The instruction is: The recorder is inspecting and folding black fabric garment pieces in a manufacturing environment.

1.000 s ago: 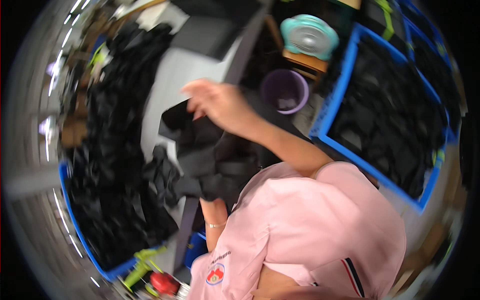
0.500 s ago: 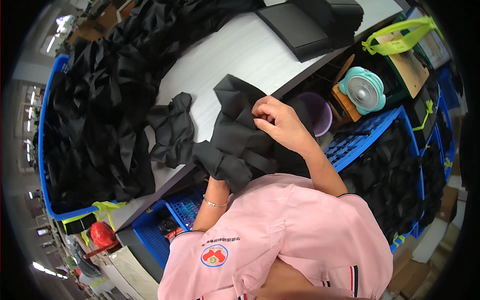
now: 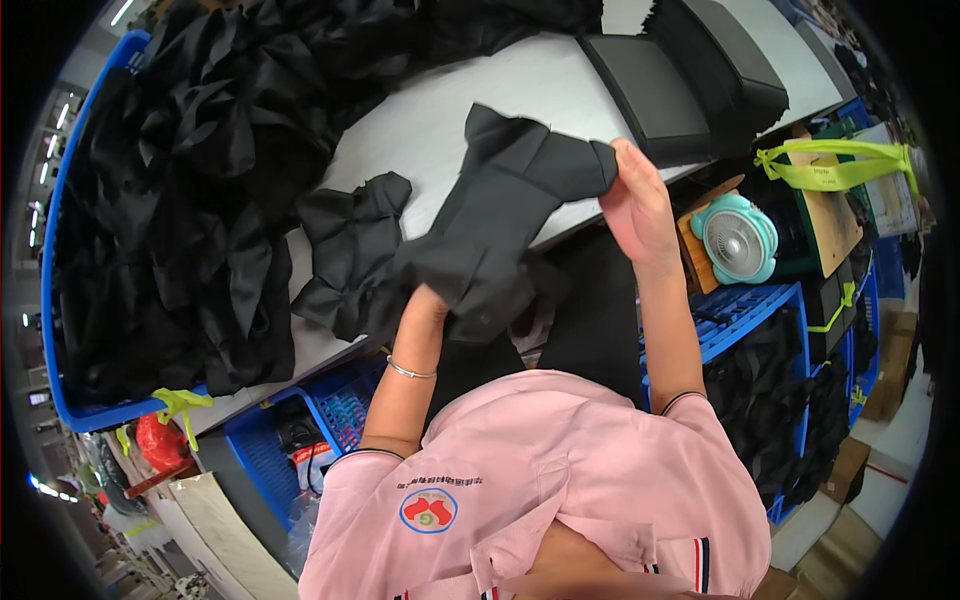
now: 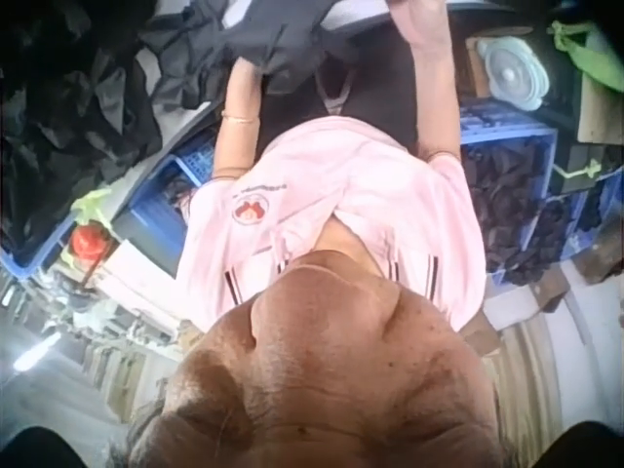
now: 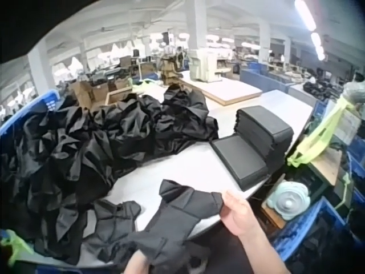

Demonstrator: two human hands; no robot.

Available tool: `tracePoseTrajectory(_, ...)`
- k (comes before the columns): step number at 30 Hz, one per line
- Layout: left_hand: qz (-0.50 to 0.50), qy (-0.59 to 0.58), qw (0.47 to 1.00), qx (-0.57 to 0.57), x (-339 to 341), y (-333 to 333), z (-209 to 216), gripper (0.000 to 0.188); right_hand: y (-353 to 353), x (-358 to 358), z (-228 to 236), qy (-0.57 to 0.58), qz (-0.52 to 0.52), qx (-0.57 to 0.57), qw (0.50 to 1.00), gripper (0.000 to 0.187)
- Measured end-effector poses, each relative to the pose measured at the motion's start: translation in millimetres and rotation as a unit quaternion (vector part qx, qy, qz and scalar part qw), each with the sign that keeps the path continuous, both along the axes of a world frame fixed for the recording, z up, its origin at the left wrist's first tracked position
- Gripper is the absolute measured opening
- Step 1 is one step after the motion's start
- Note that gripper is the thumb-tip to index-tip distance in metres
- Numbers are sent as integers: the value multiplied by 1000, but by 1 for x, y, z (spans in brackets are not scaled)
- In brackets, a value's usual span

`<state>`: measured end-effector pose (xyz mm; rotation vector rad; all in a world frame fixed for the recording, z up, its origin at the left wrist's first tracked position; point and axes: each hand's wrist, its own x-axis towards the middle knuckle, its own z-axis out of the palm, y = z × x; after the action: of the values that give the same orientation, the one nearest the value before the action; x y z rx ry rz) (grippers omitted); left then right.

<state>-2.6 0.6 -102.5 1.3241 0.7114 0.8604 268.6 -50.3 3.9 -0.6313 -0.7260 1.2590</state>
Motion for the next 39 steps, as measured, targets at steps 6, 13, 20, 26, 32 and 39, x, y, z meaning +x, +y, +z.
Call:
tracePoseTrajectory(6, 66, 103, 985, 120, 33, -19, 30, 32, 70, 35, -24, -429, -308, -6, 849, 25)
tracePoseTrajectory(13, 328, 143, 915, 184, 23, 1, 40, 36, -19, -19, -63, -323, -390, -124, 853, 26)
tracePoseTrajectory(20, 16, -138, 966, -220, 51, 30, 43, 54, -48, -58, -87, 16, -72, -169, 983, 40)
tracePoseTrajectory(26, -172, -246, 879, -370, 59, 26, 35, 51, -35, -20, -96, 293, 27, -140, 945, 66)
tracePoseTrajectory(32, -118, -315, 816, -470, 58, 25, 17, 56, -25, -14, -106, 404, 124, -36, 906, 67)
tracePoseTrajectory(39, -159, -274, 879, -357, 58, 27, 20, 46, -4, -21, -111, 379, 136, -69, 913, 71)
